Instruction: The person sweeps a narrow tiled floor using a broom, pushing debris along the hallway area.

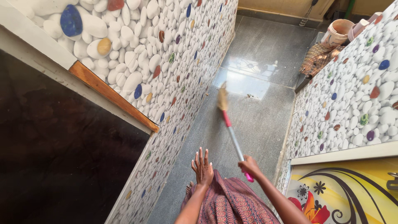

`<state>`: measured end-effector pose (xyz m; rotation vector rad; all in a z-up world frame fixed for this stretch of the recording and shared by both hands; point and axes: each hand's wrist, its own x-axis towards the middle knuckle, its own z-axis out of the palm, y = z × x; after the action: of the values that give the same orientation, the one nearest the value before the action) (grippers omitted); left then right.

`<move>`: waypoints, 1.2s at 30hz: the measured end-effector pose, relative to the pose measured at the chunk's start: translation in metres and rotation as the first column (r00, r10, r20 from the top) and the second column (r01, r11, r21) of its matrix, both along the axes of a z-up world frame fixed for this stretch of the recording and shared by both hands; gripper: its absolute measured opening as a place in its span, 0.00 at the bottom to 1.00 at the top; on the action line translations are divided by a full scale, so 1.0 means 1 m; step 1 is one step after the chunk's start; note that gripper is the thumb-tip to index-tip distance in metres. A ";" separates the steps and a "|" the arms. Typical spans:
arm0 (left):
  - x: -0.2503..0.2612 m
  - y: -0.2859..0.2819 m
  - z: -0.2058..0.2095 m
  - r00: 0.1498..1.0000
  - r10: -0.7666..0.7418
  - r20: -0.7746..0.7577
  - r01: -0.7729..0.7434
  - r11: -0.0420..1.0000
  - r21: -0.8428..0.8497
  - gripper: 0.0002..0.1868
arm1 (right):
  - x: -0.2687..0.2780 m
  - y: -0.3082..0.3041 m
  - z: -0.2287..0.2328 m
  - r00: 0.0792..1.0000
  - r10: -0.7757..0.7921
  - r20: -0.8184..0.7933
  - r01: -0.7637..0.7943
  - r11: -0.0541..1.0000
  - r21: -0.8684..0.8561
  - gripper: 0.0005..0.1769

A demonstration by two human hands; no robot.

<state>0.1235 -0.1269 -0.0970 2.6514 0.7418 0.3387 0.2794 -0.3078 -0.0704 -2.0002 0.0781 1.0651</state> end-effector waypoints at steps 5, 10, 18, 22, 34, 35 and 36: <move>0.001 -0.001 -0.001 0.999 -0.025 0.029 0.025 1.000 -0.009 0.49 | -0.023 0.013 -0.009 0.974 0.031 -0.224 -0.008 0.995 0.102 0.20; 0.000 0.001 -0.001 1.000 -0.008 0.012 0.008 0.999 -0.034 0.50 | -0.030 0.033 -0.012 0.852 0.086 -0.517 -0.031 0.993 0.114 0.20; -0.007 -0.003 -0.003 1.000 0.021 -0.006 -0.021 0.999 -0.035 0.50 | 0.007 0.013 0.001 0.902 -0.144 -0.407 0.181 0.982 0.055 0.22; -0.012 -0.001 -0.002 0.999 0.039 0.008 -0.039 0.998 -0.049 0.49 | 0.035 0.028 0.004 0.957 -0.203 -0.208 0.196 0.979 -0.051 0.21; 0.006 0.032 0.044 0.979 0.137 0.153 -0.127 0.989 -0.073 0.44 | 0.013 -0.033 0.045 0.977 0.180 -0.117 -0.181 0.983 0.003 0.16; 0.009 0.034 0.048 0.977 0.139 0.164 -0.128 0.989 -0.075 0.44 | 0.011 -0.038 0.053 0.963 0.225 -0.148 -0.225 0.974 0.018 0.16; 0.013 0.037 0.051 0.974 0.139 0.177 -0.127 0.989 -0.075 0.43 | 0.009 -0.042 0.059 0.947 0.269 -0.175 -0.267 0.963 0.035 0.16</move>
<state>0.1366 -0.0901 -0.0462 2.4764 0.8574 0.5761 0.2888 -0.3494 -0.0109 -1.9382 -0.1092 1.4139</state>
